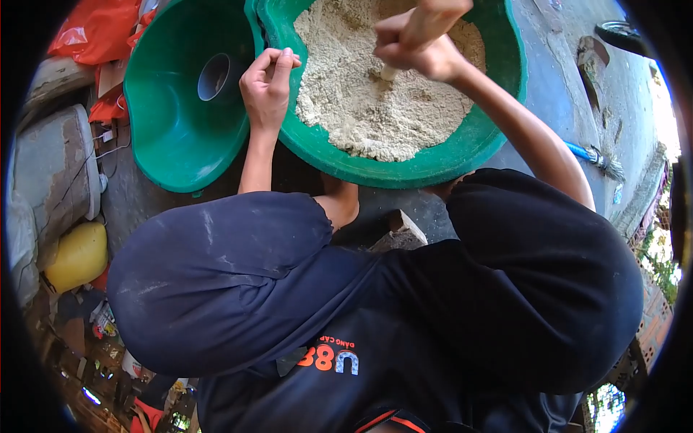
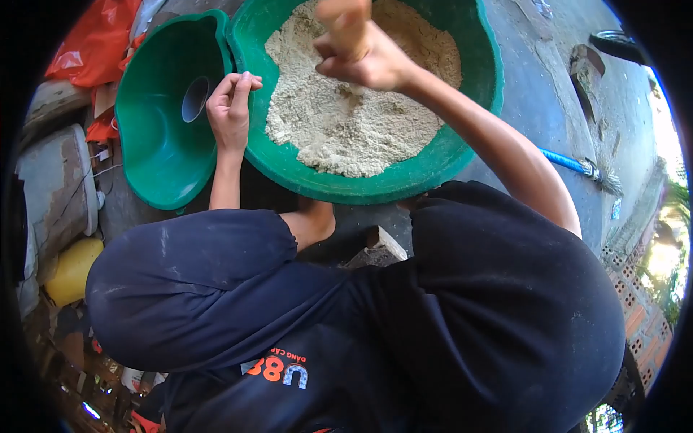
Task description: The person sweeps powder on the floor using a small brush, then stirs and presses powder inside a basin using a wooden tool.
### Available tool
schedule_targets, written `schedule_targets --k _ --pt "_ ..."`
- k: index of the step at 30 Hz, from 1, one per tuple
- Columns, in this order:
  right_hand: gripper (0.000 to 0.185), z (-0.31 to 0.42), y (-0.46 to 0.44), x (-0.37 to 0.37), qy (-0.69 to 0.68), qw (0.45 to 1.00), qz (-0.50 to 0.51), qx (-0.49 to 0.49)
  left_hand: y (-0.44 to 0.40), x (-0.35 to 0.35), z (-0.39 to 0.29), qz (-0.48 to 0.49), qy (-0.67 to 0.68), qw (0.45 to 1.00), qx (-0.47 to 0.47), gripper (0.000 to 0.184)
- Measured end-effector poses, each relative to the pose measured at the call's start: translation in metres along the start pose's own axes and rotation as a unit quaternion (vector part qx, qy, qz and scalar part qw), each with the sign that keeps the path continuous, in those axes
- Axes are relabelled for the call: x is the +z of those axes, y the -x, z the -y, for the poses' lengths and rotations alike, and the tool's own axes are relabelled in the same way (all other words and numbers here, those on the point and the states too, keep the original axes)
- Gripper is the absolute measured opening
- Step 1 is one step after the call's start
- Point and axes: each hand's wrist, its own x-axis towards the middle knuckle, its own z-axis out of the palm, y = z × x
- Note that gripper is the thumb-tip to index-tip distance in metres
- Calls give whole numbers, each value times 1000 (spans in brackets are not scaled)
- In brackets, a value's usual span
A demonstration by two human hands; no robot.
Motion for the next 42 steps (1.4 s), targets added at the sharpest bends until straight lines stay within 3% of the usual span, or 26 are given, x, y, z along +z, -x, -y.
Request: schedule_targets --k 1,3,4,6,8,9,10,11,12,14,15,17,18,21,23,26,28,29,31,32,34,38,39,42 --pt "32 10 2 -7 -61 997 3 50 0 -1 0 2 0 1000 -5 25" --pt "38 43 1 -12 -226 974 -6 -20 -1 -1 0 1 4 1000 -1 25" --pt "35 63 0 -12 -288 958 9 -5 0 -1 0 3 7 1000 1 26" --pt "38 63 1 2 -374 927 34 -5 0 0 1 5 13 1000 2 25" --pt "40 61 11 13 -421 901 84 64 0 0 1 5 19 1000 6 25" --pt "39 48 21 16 -295 947 93 83 0 0 1 4 14 1000 4 25" --pt "38 21 30 20 -167 980 104 24 0 0 1 3 9 1000 3 25" --pt "36 17 33 20 -118 992 43 21 0 -1 0 2 10 1000 4 25" --pt "33 13 34 11 -240 962 30 125 1 -1 -2 4 0 1000 -2 25" --pt "31 4 33 5 -209 970 2 125 2 -1 -5 4 -10 1000 -8 24" --pt "28 6 32 1 -46 997 -8 62 1 -1 -4 3 -8 1000 -7 24" --pt "24 25 30 -8 -19 999 -28 -10 0 0 1 -1 11 1000 0 24" --pt "28 41 27 -15 -45 998 -35 -6 1 -1 -1 2 3 1000 -1 24" --pt "36 78 23 -29 -322 946 -22 -19 2 -1 -2 3 16 1000 -5 23" --pt "37 86 28 -26 -262 965 -10 -26 0 -1 -2 3 27 1000 -10 23" --pt "35 57 52 -8 -131 987 61 75 -1 -2 0 4 15 1000 -10 23" --pt "37 34 53 6 -95 993 -28 67 0 -1 0 1 8 1000 7 24" --pt "37 21 52 9 -241 951 -74 178 0 -2 0 -3 7 1000 11 24" --pt "34 3 34 10 -217 966 -78 117 0 -3 1 3 -11 1000 -10 24" --pt "32 1 25 11 -218 958 -99 160 0 -2 0 3 -2 1000 -12 24" --pt "30 4 17 4 -229 958 -120 122 1 -2 -2 0 4 1000 -14 24" --pt "34 46 13 -38 -199 968 -144 47 -2 -3 2 -1 16 1000 -13 24" --pt "35 58 12 -51 -271 956 -107 10 1 -3 3 4 16 1000 -15 24" --pt "36 74 22 -62 -297 941 -110 117 1 -2 0 7 24 1000 -19 24"
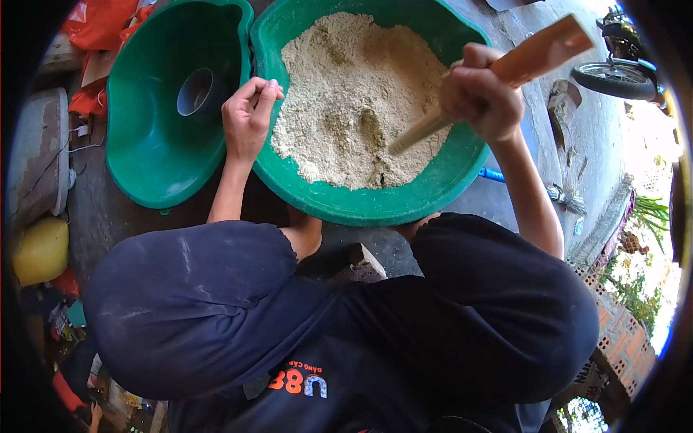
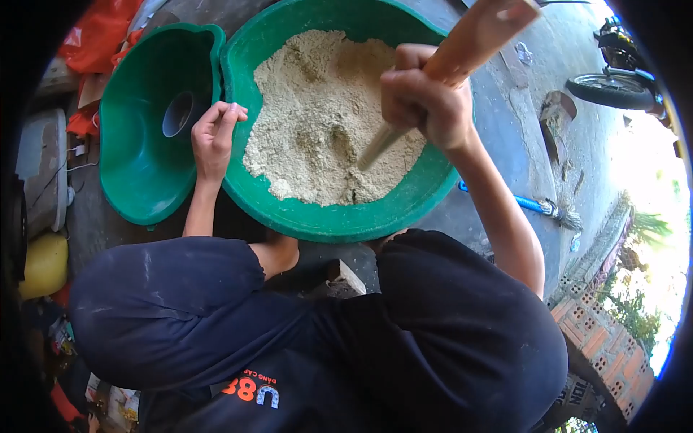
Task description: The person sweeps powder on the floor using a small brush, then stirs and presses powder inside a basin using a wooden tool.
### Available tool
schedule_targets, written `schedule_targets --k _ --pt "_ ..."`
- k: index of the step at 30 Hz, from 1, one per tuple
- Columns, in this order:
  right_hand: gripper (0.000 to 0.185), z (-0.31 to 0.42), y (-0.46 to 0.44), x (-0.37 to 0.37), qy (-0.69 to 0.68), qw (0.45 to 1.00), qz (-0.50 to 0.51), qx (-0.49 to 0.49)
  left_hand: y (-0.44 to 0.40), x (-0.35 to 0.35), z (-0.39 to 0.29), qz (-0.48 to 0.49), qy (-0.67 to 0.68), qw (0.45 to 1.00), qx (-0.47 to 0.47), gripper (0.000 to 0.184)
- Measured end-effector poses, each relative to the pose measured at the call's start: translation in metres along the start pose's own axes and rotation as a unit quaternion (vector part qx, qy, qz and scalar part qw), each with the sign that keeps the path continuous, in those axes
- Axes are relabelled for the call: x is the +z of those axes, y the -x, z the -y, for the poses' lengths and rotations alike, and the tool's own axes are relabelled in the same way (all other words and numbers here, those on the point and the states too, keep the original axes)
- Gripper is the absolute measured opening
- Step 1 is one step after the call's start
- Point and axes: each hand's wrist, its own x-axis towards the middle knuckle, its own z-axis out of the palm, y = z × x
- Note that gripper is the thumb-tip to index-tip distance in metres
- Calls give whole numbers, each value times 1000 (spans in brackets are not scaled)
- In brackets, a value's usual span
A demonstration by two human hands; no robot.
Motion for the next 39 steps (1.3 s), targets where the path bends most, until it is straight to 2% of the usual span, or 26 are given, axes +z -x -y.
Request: schedule_targets --k 2,3,4,6,9,12,13,14,17,18,20,21,22,24,27,28,29,30,31,32,34,35,36,37,39 --pt "37 -16 12 4 93 990 -79 75 -2 0 0 -3 -6 1000 2 24" --pt "33 -31 18 1 163 979 -59 104 -2 0 1 -5 -7 1000 6 24" --pt "34 -51 23 -1 117 985 -75 104 -1 -1 2 -7 -8 1000 8 24" --pt "33 -74 17 1 146 980 -109 79 0 -2 0 -4 -28 1000 1 25" --pt "27 -99 -6 6 194 979 -65 7 -2 0 0 -6 -16 1000 9 25" --pt "25 -98 -20 10 197 977 -44 -66 -1 -2 2 -6 -23 1000 1 26" --pt "23 -94 -21 9 190 979 -58 -52 0 -2 2 -6 -24 1000 -2 26" --pt "23 -87 -20 8 187 978 -54 -80 -1 -2 3 -9 -21 1000 6 26" --pt "26 -57 -24 20 41 985 42 -160 -1 -3 5 -10 -25 1000 16 30" --pt "35 -49 -27 29 -15 983 79 -167 -2 -2 2 -8 -28 999 18 32" --pt "24 -45 -31 56 17 982 89 -166 -2 -2 0 -17 -39 999 33 38" --pt "27 -54 -35 65 29 982 89 -164 -2 -2 1 -18 -40 999 30 40" --pt "24 -76 -42 73 26 991 70 -113 -2 -2 4 -19 -49 998 31 42" --pt "30 -96 -56 87 84 985 81 -125 0 -3 -3 -17 -77 997 20 42" --pt "28 -129 -66 58 57 989 100 -96 0 -2 4 -20 -79 996 29 41" --pt "27 -126 -62 46 107 987 55 -103 -2 -2 8 -22 -55 997 49 41" --pt "25 -111 -54 28 71 993 79 -53 -3 -3 8 -22 -54 997 49 41" --pt "26 -111 -49 13 121 987 74 -80 -2 -4 8 -23 -60 997 42 40" --pt "26 -111 -43 -7 118 985 80 -99 -2 -3 8 -24 -64 997 35 39" --pt "27 -105 -34 -15 117 987 44 -97 -2 -2 8 -26 -60 997 36 39" --pt "29 -83 -23 -31 94 993 20 -63 -3 -1 8 -23 -25 998 43 38" --pt "29 -70 -20 -37 88 993 20 -80 -3 -2 9 -26 -27 998 42 38" --pt "27 -59 -19 -39 141 981 -10 -131 -4 -3 10 -26 -40 998 46 37" --pt "27 -50 -26 -44 96 979 7 -179 -3 -4 10 -23 -53 997 48 36" --pt "28 -31 -46 -44 91 963 15 -255 -1 -4 7 -16 -61 998 32 35"
